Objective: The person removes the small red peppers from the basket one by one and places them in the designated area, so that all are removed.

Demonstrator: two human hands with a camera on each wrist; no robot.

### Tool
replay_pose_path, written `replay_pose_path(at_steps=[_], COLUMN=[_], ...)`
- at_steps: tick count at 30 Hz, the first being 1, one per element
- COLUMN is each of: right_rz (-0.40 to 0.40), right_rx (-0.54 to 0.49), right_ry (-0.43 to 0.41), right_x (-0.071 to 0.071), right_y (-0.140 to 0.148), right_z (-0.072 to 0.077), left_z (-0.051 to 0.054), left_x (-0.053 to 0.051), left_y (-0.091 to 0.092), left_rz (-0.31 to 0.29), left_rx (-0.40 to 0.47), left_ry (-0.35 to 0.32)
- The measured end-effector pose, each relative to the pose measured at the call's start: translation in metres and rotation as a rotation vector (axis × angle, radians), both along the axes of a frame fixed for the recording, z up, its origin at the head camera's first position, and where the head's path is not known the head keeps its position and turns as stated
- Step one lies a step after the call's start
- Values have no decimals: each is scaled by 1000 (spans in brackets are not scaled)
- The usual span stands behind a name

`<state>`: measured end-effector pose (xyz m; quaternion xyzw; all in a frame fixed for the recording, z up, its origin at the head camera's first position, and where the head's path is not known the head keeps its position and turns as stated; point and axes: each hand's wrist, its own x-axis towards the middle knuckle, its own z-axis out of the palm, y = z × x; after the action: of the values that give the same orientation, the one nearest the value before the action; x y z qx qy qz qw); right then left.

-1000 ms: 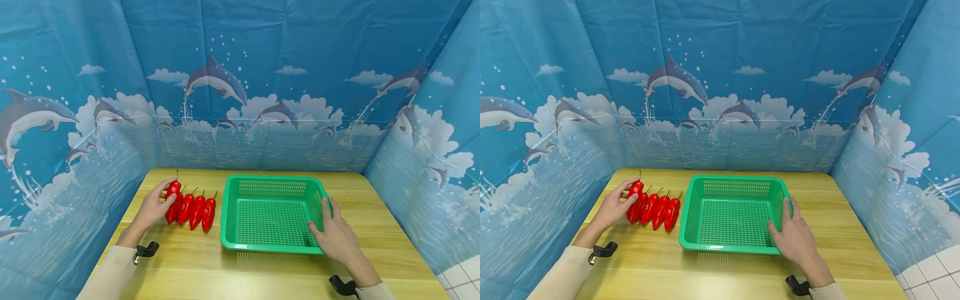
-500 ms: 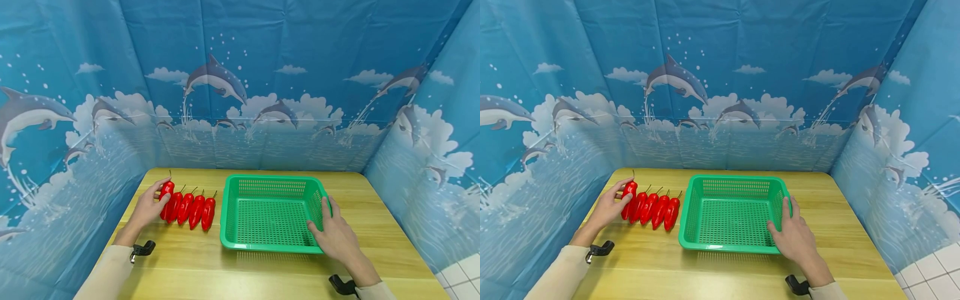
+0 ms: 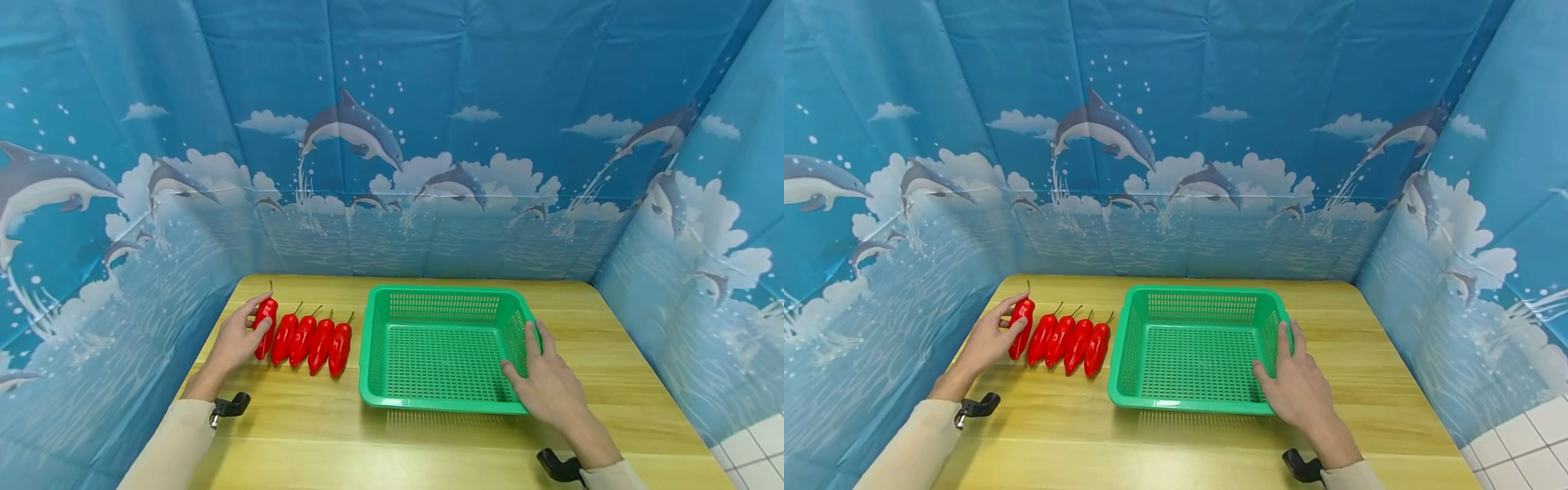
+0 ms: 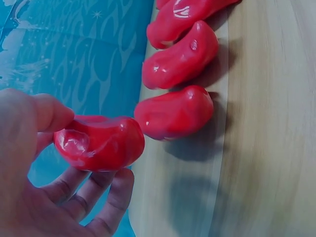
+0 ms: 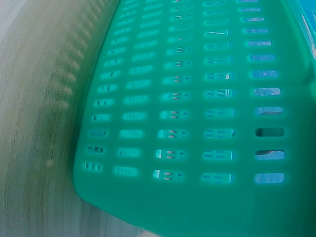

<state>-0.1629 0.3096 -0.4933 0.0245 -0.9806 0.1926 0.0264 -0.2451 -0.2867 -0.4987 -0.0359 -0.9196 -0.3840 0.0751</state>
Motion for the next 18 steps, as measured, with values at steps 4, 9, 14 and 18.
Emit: replay_pose_path(at_steps=[4, 9, 14, 18], right_rz=[-2, -2, -2, -1], right_rx=[-2, -5, -3, -2], right_ry=[1, 2, 1, -2], right_x=[0, 0, 0, 0], right_y=[0, 0, 0, 0], right_z=[0, -1, -2, -2], left_z=[-3, -7, -8, -10], left_x=[-2, -4, -5, -5], left_y=[-3, -5, -6, -7], left_rz=[11, 20, 17, 28], left_rx=[-12, -13, -2, 1], left_ry=[-5, -9, -17, -30])
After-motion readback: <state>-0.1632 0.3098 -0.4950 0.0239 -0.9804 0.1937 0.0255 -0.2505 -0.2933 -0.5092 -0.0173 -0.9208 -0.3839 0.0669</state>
